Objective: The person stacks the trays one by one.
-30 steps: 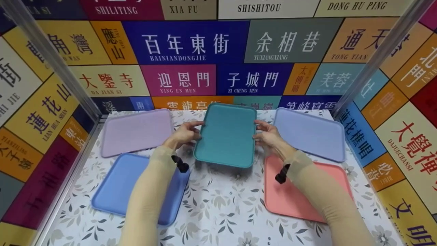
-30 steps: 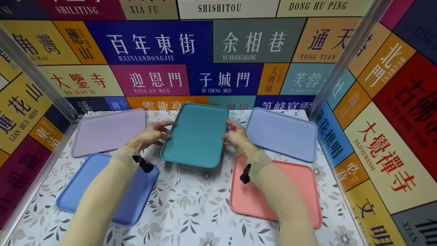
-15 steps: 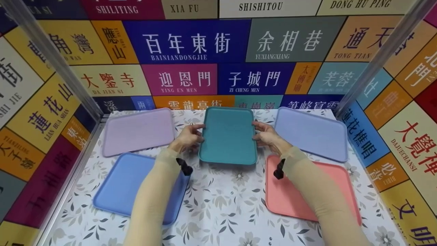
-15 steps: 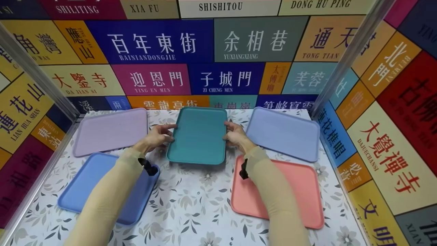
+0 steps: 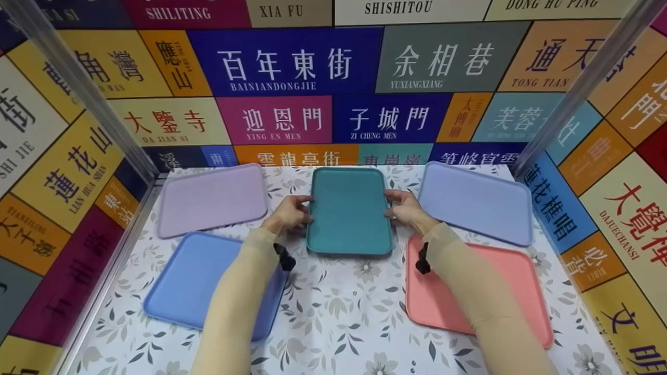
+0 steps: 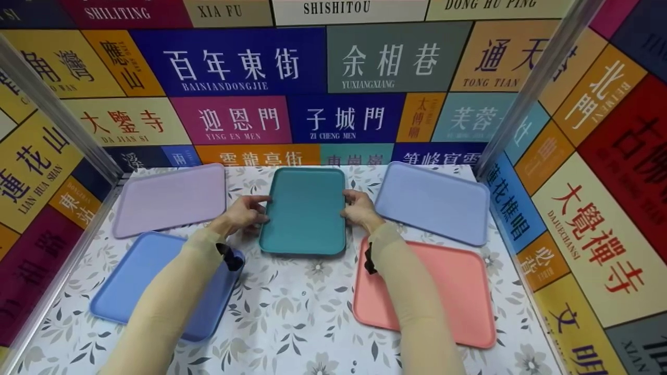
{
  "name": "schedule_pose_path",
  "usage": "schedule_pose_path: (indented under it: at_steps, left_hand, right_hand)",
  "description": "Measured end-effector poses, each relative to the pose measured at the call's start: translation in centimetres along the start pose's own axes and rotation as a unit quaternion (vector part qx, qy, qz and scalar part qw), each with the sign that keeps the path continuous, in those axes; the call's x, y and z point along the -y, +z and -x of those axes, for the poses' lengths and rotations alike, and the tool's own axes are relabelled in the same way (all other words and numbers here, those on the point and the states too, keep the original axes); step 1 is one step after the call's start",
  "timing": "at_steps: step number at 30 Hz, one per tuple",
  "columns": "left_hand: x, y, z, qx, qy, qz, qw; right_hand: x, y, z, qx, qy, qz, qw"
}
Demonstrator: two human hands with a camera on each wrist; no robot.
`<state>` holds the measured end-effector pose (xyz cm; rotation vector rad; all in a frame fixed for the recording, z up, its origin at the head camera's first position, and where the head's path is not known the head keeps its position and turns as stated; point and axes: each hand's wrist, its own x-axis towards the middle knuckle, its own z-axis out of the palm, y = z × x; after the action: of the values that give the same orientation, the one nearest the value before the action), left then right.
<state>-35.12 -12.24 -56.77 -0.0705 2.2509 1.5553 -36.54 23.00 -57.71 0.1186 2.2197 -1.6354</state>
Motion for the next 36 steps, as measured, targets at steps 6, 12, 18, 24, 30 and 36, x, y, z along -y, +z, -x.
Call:
schedule_pose_path:
  at_steps: [6, 12, 18, 24, 30, 36]
  left_hand:
    - [-0.3, 0.7, 0.0, -0.014, -0.017, -0.057, 0.9981]
    - [0.2, 1.2, -1.2, -0.033, -0.022, -0.124, 0.9915]
    - [0.5, 1.4, -1.8, -0.039, -0.013, -0.178, 0.9831]
    - [-0.8, 1.8, 0.0, -0.061, -0.022, -0.163, 0.9845]
    - [-0.6, 1.7, 0.0, -0.061, -0.023, -0.121, 0.9905]
    - [-0.4, 0.9, 0.6, -0.043, -0.026, -0.081, 0.9954]
  right_hand:
    - [-0.4, 0.3, -0.2, -0.028, -0.016, 0.040, 0.999]
    - [-0.6, 0.6, -0.3, -0.047, -0.027, 0.070, 0.996]
    - [-0.7, 1.0, -0.2, -0.074, -0.026, 0.086, 0.993]
    - [-0.4, 1.3, 0.3, -0.091, -0.040, 0.107, 0.989]
    - [0.0, 1.3, 1.0, -0.100, -0.038, 0.115, 0.988]
    - [0.6, 1.0, 1.9, -0.089, -0.038, 0.099, 0.990]
